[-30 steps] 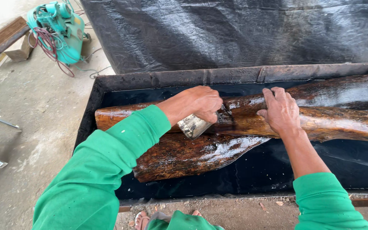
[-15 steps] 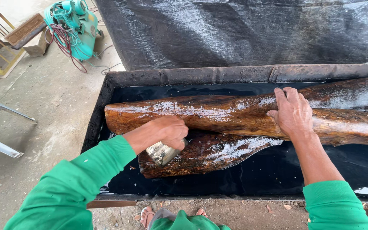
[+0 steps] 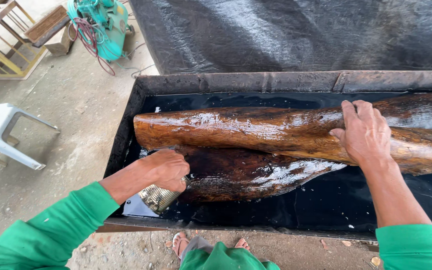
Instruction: The person washes a large piece of wood submerged in a black liquid-filled trough. They use a metal can to scoop liquid and pour it over the wood while rubbing the surface with their hands to clean it.
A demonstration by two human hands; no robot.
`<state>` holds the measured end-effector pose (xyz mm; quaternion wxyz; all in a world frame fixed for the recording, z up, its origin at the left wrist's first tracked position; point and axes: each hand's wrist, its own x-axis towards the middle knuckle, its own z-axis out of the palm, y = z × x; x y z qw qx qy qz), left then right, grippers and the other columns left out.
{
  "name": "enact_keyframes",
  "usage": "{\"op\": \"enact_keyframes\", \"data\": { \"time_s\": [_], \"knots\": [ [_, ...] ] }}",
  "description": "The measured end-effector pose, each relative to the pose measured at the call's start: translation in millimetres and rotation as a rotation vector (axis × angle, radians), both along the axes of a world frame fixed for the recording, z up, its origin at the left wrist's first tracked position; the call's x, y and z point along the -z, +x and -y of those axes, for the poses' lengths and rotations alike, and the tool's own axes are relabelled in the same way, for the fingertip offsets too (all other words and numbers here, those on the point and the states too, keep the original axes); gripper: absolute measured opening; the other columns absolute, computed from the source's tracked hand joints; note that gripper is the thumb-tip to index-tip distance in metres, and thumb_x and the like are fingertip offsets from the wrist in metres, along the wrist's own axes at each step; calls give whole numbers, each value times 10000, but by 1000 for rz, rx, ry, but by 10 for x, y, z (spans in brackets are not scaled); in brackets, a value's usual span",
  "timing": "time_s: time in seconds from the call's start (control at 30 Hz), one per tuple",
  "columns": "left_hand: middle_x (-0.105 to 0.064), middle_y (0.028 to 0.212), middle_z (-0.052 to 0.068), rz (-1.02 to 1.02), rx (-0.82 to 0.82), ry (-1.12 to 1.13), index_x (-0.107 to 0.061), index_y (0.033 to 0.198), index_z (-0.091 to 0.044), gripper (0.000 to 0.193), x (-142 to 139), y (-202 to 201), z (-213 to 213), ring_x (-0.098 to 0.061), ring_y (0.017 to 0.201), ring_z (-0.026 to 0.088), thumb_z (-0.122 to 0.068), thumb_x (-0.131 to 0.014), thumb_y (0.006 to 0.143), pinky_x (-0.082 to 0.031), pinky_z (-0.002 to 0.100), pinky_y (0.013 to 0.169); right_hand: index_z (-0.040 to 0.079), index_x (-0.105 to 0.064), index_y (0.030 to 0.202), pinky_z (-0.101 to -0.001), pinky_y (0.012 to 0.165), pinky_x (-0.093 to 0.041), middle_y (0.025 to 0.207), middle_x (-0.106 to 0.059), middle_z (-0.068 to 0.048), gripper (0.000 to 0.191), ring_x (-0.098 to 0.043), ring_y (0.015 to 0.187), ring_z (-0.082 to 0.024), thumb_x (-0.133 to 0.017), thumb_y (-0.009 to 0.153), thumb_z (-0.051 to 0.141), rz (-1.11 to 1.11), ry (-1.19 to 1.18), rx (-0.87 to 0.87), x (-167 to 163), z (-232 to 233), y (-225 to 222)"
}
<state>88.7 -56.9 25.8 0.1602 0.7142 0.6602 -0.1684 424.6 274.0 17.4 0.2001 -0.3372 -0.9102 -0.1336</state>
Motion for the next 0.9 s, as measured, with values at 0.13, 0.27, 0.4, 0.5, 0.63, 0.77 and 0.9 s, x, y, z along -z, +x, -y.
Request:
{"op": "enact_keyframes", "data": {
  "time_s": [0.13,0.27,0.4,0.5,0.63,0.77,0.9],
  "knots": [
    [-704,769,221,-19,-60,-22,-720,707,2,322,-37,-46,238,-700,769,407,-311,-646,728,-573,500,726,47,-639,1409,-451,960,-554,1347,-628,-175,803,-638,1166,-356,-894,703,333,-15,15,-18,5,7,31],
    [-718,821,207,-87,-171,-86,-725,762,-14,310,-26,-198,488,-721,818,391,-313,-642,769,-593,491,757,46,-644,1420,-443,967,-561,1357,-636,-179,800,-644,1181,-355,-894,719,340,9,72,-42,29,-36,66],
    [-738,858,195,-82,-288,-53,-756,817,-42,255,167,-493,736,-728,869,375,-273,-649,797,-581,484,817,51,-653,1433,-429,998,-565,1325,-640,-182,814,-650,1203,-338,-892,725,374,36,104,-13,111,-91,98],
    [-747,891,195,2,-357,-52,-739,922,-44,289,460,-733,835,-722,902,383,-317,-670,859,-563,502,847,66,-659,1429,-415,991,-565,1341,-644,-172,801,-653,1169,-321,-888,735,394,58,120,24,178,-126,120],
    [-740,957,198,47,-406,-16,-742,961,-38,310,880,-934,856,-725,951,373,-330,-664,893,-579,487,882,76,-658,1407,-410,991,-564,1361,-643,-148,779,-652,1166,-314,-880,738,408,70,123,57,235,-148,141],
    [-733,993,201,107,-465,-50,-745,1002,-62,340,1151,-902,888,-705,998,395,-377,-683,890,-561,490,928,82,-647,1448,-384,958,-555,1388,-630,-150,768,-637,1175,-308,-865,789,411,74,108,72,216,-119,180],
    [-729,1009,205,207,-485,-59,-733,1051,-76,354,1266,-956,821,-688,1026,403,-376,-714,863,-555,497,920,90,-638,1461,-428,1036,-542,1388,-629,-133,788,-614,1219,-312,-856,766,390,64,57,92,133,-69,140]
  ]
}}
